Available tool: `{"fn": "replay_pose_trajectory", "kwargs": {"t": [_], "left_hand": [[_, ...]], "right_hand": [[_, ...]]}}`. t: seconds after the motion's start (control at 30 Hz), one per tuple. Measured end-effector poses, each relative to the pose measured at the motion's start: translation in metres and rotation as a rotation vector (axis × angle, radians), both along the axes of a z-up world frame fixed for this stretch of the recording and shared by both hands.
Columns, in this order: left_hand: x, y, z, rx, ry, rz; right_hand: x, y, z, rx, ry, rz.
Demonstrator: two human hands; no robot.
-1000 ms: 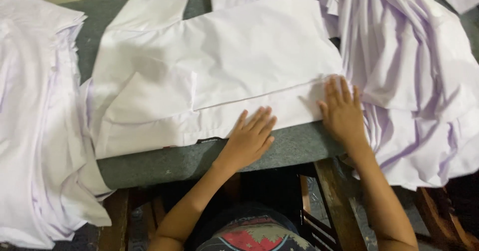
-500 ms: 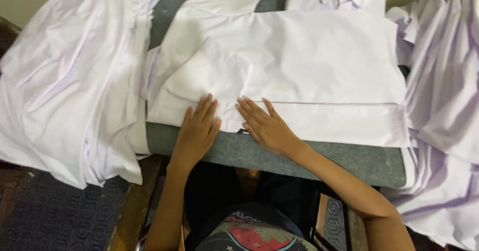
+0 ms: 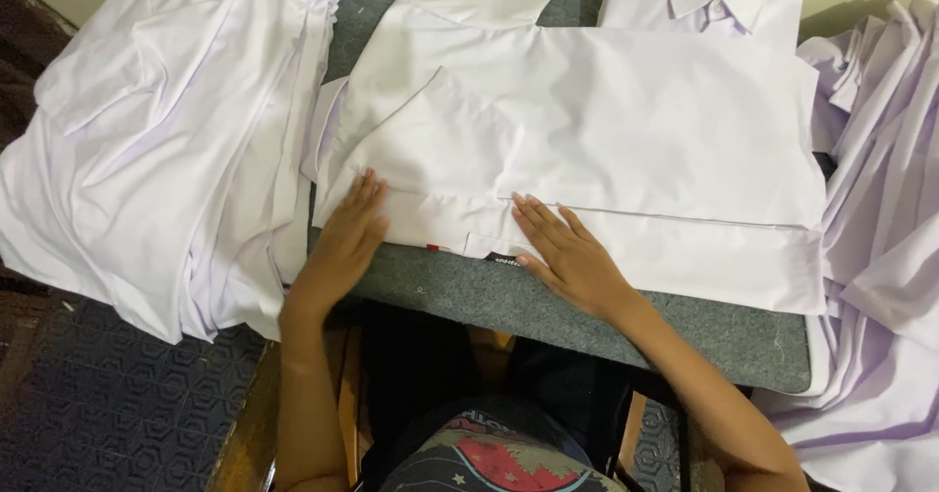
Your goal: A person is smoothing and folding a white collared shirt on a flat surface in a work environment.
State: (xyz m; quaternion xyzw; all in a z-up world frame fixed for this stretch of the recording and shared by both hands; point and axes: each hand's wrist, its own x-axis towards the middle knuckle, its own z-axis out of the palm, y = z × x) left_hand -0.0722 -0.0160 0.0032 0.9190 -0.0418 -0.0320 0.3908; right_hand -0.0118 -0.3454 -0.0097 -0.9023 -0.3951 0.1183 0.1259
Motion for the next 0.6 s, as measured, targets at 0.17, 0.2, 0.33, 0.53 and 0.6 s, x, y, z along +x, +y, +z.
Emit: {"fn": "replay_pose_trajectory", "kwargs": {"t": [0.17, 0.2, 0.33, 0.53, 0.6], "left_hand": [[-0.007, 0.012, 0.019, -0.292, 0.008, 0.124], [-0.008, 0.016, 0.014, -0.292, 0.008, 0.125], [-0.012, 0.025, 0.0, -0.195, -0.183, 0.382], [-0.011, 0.027, -0.008, -0.018, -0.297, 0.494], [-0.008, 0.025, -0.01, 0.031, -0.305, 0.5]], "right_hand": [[-0.004, -0.019, 0.001, -0.05, -0.009, -0.042], [-0.005, -0.022, 0.0, -0.05, -0.009, -0.041], [-0.006, -0.033, -0.002, -0.057, -0.036, -0.059], [-0.01, -0.047, -0.001, -0.033, -0.05, -0.071], [-0.012, -0.056, 0.003, -0.011, -0.053, -0.073]]}}
